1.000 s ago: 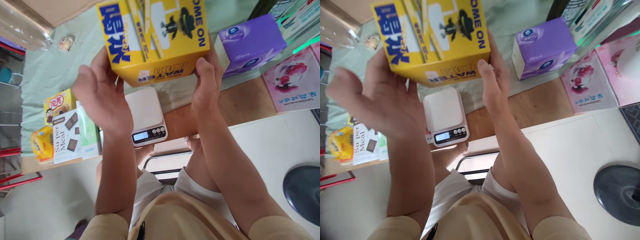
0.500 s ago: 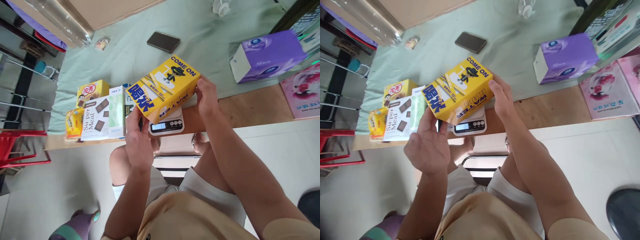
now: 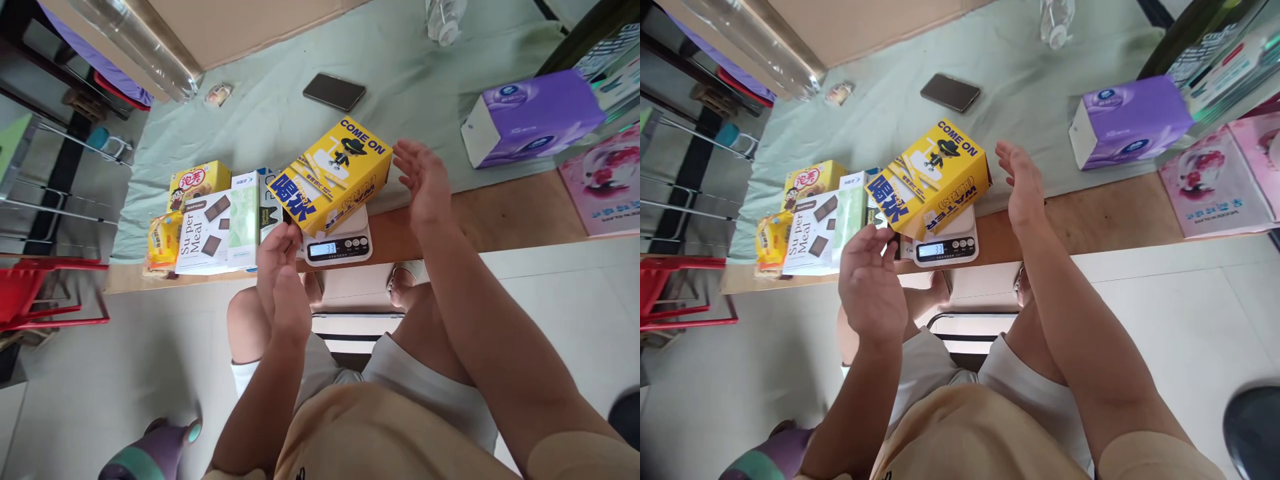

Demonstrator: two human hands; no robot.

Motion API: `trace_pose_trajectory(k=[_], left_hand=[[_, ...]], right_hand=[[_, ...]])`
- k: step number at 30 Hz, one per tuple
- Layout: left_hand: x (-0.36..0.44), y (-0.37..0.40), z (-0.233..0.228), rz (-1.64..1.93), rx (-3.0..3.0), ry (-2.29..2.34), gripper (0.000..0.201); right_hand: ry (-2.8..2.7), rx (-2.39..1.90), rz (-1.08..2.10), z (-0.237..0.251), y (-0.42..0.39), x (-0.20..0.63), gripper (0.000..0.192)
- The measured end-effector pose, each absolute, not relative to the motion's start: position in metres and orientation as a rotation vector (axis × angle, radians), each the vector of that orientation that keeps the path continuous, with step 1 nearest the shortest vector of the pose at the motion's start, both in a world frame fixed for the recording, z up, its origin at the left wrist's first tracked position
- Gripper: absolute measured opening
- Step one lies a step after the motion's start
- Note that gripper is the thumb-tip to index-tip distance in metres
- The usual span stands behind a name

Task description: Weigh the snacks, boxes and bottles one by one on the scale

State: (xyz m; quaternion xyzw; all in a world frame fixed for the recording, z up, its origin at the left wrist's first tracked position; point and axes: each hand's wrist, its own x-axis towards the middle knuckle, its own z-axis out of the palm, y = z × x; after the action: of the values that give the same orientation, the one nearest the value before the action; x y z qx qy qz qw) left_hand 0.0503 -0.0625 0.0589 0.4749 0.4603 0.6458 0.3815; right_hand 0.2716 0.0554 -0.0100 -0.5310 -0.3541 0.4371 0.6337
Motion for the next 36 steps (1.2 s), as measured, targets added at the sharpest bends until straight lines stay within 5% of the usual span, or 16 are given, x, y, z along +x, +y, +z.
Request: trace_pose_trajectory(k=[6,9,16,20,25,36], left_hand=[[0.049,-0.065,0.061,1.725,1.147,1.252,0.004],[0.045,-0.063,0.059,1.692,1.119,1.233,0.023],[0.041,-0.054,0.059,1.664,1.122,1.161,0.018],[0.048,-0.053,0.063,1.583,1.068,1.303,0.034],[0.051,-0.055,0.068,1.529,1.033,1.364,0.011],[0.050,-0.044,0.062,1.610,1.054,1.261,0.016]], right_hand=[[-0.722,-1.248,1.034,-0.004,0.054,0.265,0.049],[-0.710,-1.249,1.046,-0.003,0.051,0.264,0.047],[-0.662,-1.292,1.065,-0.006,0.055,0.265,0.044],[-0.667,-1.293,1.077,-0.006,0.057,0.266,0.045],[-0.691,-1.294,1.099,-0.007,0.059,0.266,0.042],[-0.711,-1.234,1.141,0.001,0.053,0.254,0.045]])
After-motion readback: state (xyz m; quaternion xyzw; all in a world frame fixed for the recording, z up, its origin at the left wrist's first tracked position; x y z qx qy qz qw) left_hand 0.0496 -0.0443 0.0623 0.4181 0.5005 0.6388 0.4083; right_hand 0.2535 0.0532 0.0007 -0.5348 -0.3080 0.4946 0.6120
